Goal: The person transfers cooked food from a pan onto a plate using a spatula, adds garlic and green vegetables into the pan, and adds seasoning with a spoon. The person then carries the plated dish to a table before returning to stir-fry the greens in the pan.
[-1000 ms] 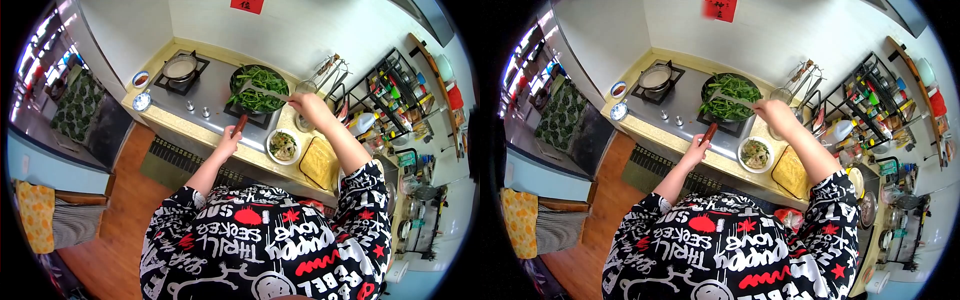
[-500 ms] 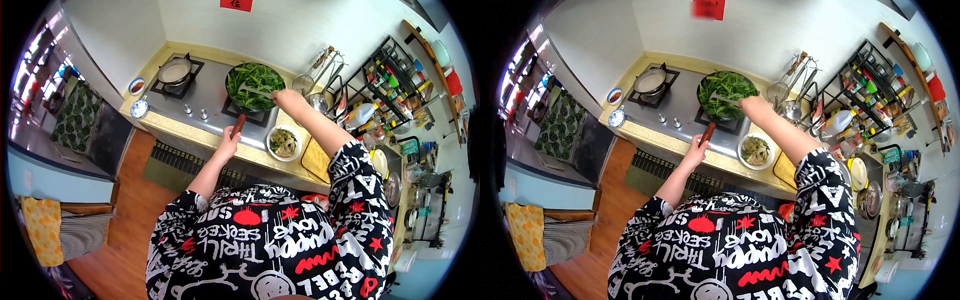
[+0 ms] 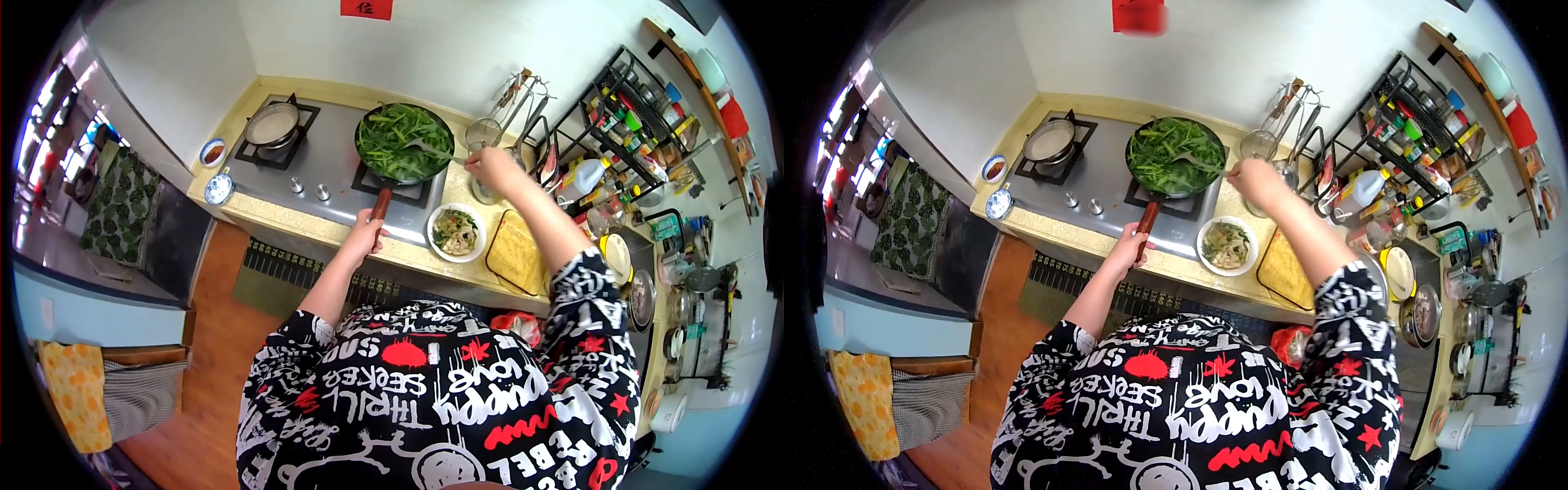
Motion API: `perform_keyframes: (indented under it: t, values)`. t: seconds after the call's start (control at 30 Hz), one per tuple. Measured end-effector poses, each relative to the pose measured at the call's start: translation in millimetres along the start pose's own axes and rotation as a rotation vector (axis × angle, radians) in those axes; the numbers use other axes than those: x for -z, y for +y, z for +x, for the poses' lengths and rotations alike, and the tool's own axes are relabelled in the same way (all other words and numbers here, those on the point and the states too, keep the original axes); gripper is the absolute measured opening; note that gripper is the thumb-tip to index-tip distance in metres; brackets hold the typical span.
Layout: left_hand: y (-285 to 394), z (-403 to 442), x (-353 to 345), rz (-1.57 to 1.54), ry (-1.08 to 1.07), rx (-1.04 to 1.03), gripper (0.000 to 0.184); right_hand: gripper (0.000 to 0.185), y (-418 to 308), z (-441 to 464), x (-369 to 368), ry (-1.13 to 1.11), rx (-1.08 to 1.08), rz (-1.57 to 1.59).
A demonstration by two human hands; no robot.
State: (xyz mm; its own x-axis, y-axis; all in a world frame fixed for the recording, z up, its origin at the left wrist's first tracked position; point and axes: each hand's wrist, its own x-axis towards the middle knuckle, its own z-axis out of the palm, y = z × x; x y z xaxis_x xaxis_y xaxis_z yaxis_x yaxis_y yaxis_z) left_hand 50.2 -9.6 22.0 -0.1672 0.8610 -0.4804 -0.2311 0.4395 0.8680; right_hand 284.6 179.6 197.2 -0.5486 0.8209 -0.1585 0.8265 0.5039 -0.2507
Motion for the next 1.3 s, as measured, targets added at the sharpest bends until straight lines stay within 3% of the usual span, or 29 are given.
perform_keyframes:
  t: [0.1, 0.23, 0.37, 0.5, 0.67, 0.77, 0.9, 0.93, 1.0, 1.07, 1.13, 1.27, 1.3]
  values:
    - [-2, 1, -2, -0.001, 0.019, -0.031, 0.04, 0.02, 2, -13, -11, 0.088, 0.059, 0.061]
    - [0, 2, -3, 0.042, 0.006, -0.016, 0.039, 0.019, 2, -19, 19, -0.012, -0.013, 0.05]
    - [4, 2, -9, 0.084, 0.03, -0.011, 0.038, 0.021, 8, 6, -23, 0.083, 0.036, 0.082]
    - [9, -1, -8, 0.105, 0.034, 0.016, 0.038, 0.021, 1, -25, 12, -0.032, -0.075, 0.097]
    - [7, 2, -9, 0.185, 0.03, -0.022, 0.038, 0.022, 6, 4, -57, 0.188, 0.01, 0.057]
    - [8, 3, -6, 0.174, 0.008, -0.005, 0.038, 0.023, 0, -21, -10, 0.045, -0.035, 0.066]
    - [0, -1, -12, 0.174, -0.011, -0.004, 0.036, 0.02, -15, -12, -33, 0.123, -0.037, 0.068]
    - [1, 1, -10, 0.183, -0.001, -0.012, 0.035, 0.021, -20, -16, -30, 0.148, 0.071, -0.086]
    - [1, 1, -9, 0.191, 0.004, -0.019, 0.037, 0.022, -24, -39, -13, 0.239, 0.133, 0.037]
    - [0, 0, -10, 0.193, 0.004, -0.025, 0.038, 0.018, -36, -66, 23, 0.203, -0.035, 0.129]
    - [-1, 1, -10, 0.193, 0.002, -0.026, 0.039, 0.016, -24, -69, 32, 0.324, 0.033, 0.088]
    - [-3, 2, -9, 0.188, 0.002, -0.032, 0.038, 0.015, -11, 10, -13, 0.507, 0.033, 0.071]
    - [-2, 2, -10, 0.189, 0.001, -0.034, 0.038, 0.016, -13, 30, -31, 0.457, -0.022, 0.114]
